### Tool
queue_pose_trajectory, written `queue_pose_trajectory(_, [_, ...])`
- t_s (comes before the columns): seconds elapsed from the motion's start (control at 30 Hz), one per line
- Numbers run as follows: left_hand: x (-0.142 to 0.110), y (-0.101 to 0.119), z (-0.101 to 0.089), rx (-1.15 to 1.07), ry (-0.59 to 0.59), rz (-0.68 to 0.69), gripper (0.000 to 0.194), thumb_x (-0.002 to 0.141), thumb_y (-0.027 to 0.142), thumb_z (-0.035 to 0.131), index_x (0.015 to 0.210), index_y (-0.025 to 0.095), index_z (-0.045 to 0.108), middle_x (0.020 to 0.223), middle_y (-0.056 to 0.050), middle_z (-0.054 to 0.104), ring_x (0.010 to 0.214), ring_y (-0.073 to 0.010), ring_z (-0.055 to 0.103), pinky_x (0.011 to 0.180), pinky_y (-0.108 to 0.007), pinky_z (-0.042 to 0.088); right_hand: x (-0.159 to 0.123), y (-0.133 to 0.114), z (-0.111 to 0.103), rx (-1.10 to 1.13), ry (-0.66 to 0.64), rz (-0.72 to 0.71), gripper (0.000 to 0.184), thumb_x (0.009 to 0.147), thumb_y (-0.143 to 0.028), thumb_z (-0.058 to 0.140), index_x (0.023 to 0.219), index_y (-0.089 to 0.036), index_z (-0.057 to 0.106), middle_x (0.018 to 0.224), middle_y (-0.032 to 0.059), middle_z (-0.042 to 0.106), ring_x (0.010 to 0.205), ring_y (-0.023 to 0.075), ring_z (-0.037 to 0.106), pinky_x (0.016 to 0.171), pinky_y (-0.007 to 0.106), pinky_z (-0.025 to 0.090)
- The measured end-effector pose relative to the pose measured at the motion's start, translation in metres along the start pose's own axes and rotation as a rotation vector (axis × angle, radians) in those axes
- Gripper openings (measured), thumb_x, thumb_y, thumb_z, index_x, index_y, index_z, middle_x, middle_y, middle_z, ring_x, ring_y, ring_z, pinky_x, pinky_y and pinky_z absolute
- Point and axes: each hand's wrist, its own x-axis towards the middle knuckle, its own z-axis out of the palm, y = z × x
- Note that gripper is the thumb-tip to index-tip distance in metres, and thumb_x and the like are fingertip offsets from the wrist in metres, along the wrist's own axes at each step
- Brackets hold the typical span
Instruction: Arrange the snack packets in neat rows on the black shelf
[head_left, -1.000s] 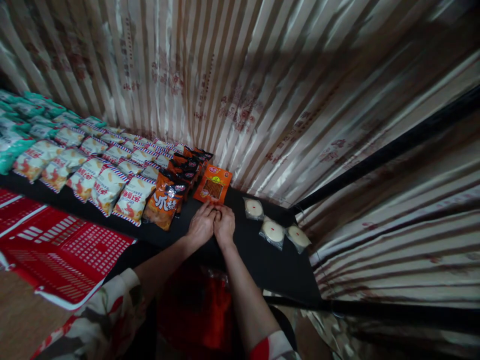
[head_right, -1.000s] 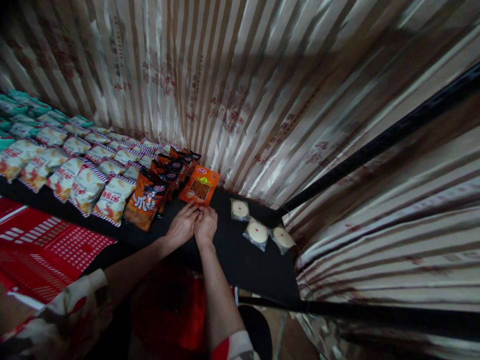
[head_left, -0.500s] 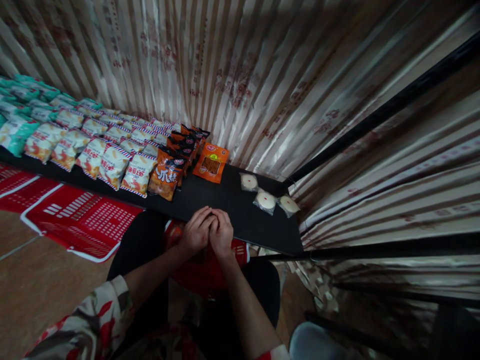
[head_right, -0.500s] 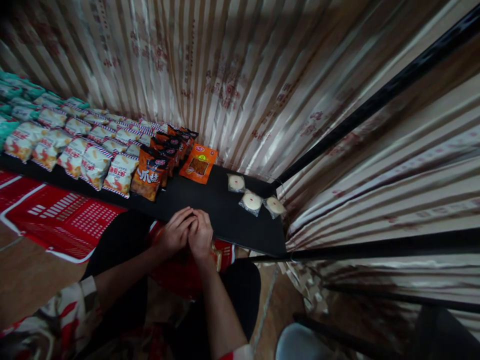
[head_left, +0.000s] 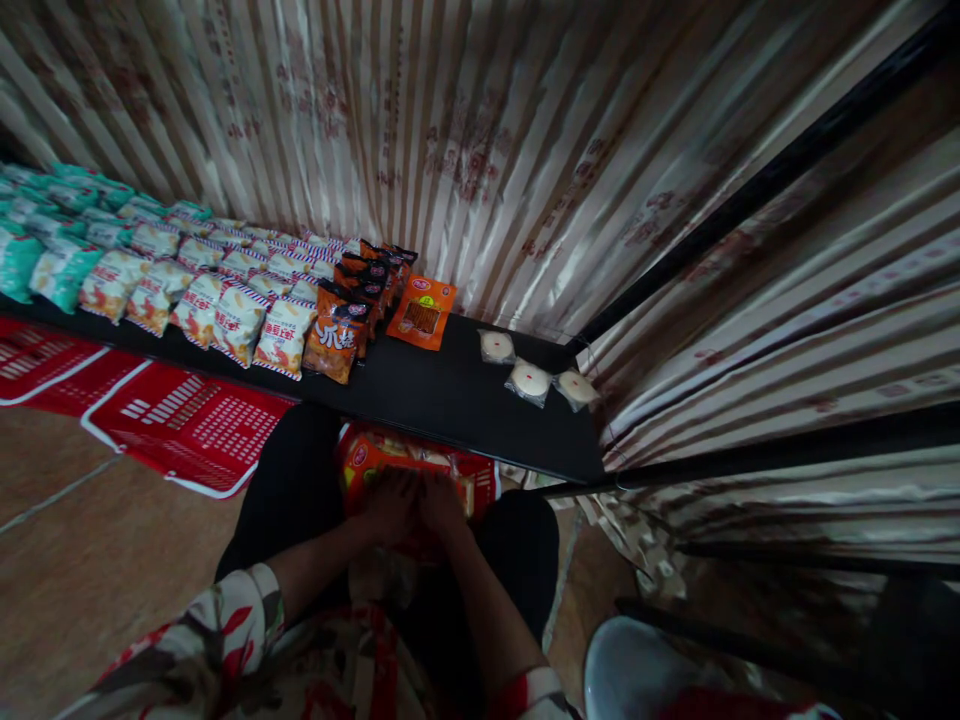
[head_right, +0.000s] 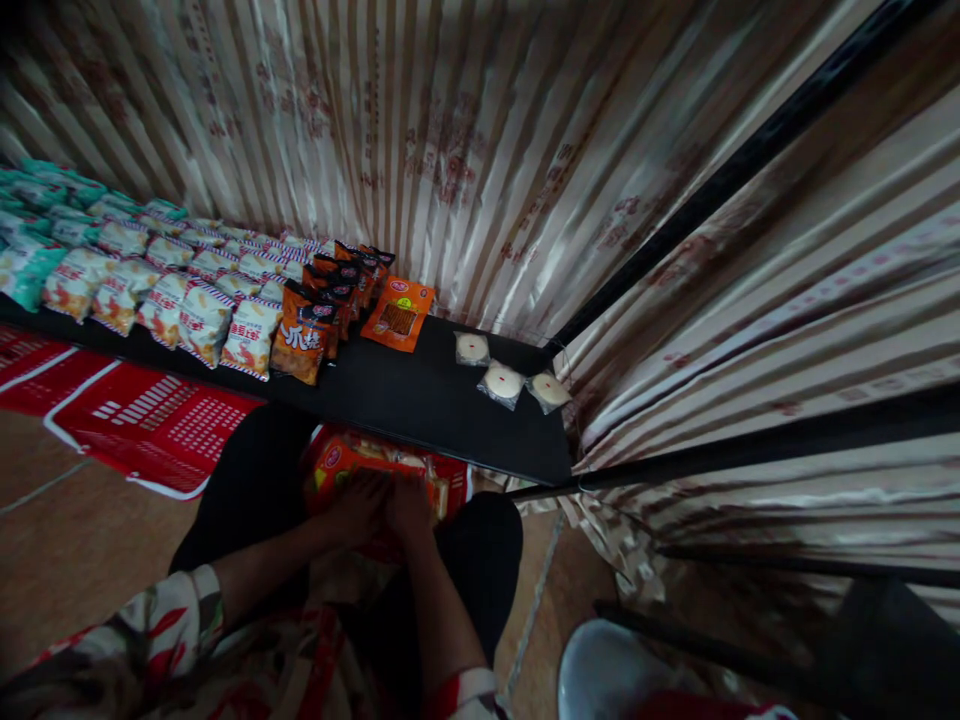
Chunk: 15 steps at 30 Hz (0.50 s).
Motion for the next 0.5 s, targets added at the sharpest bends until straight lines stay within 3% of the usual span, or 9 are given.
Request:
queue_pose_trajectory(0.1, [-0.002, -0.006, 0.015, 0.003, -0.011, -0.014, 0.068, 0.077, 0.028, 0.055, 0.137, 0.005, 0.033, 0.145, -0.022, 0.029, 0.135, -0.0369, 0.024, 0.109, -0.054, 0.019, -0.002, 0.002, 0.005, 0.006, -0.043, 0.034, 0.036, 0.089, -0.024, 0.039, 0.118, -0.014, 0.058, 0.119, 0.0158, 0.058, 0.114, 0.0251, 0.049, 0.095, 0.034, 0.033])
queue_pose_trajectory(0.33, [0.0, -0.017, 0.029, 0.021, 0.082, 0.056, 0.043, 0.084, 0.009, 0.036, 0.125, 0.004, 0.047, 0.135, -0.022, 0.044, 0.129, -0.0283, 0.038, 0.108, -0.047, 0.026, -0.004, 0.003, 0.001, 0.028, -0.012, 0.11, 0.032, 0.086, -0.033, 0.047, 0.105, -0.014, 0.064, 0.112, 0.0152, 0.061, 0.109, 0.0267, 0.051, 0.089, 0.033, 0.036])
queue_pose_trajectory(0.5, [-0.002, -0.022, 0.036, -0.025, 0.136, 0.114, 0.036, 0.085, 0.007, 0.038, 0.116, 0.01, 0.054, 0.127, -0.017, 0.053, 0.124, -0.0254, 0.043, 0.107, -0.047, 0.026, -0.008, 0.003, -0.002, 0.009, 0.036, 0.121, 0.026, 0.086, -0.027, 0.046, 0.094, -0.012, 0.067, 0.099, 0.0155, 0.065, 0.098, 0.0244, 0.057, 0.088, 0.032, 0.035])
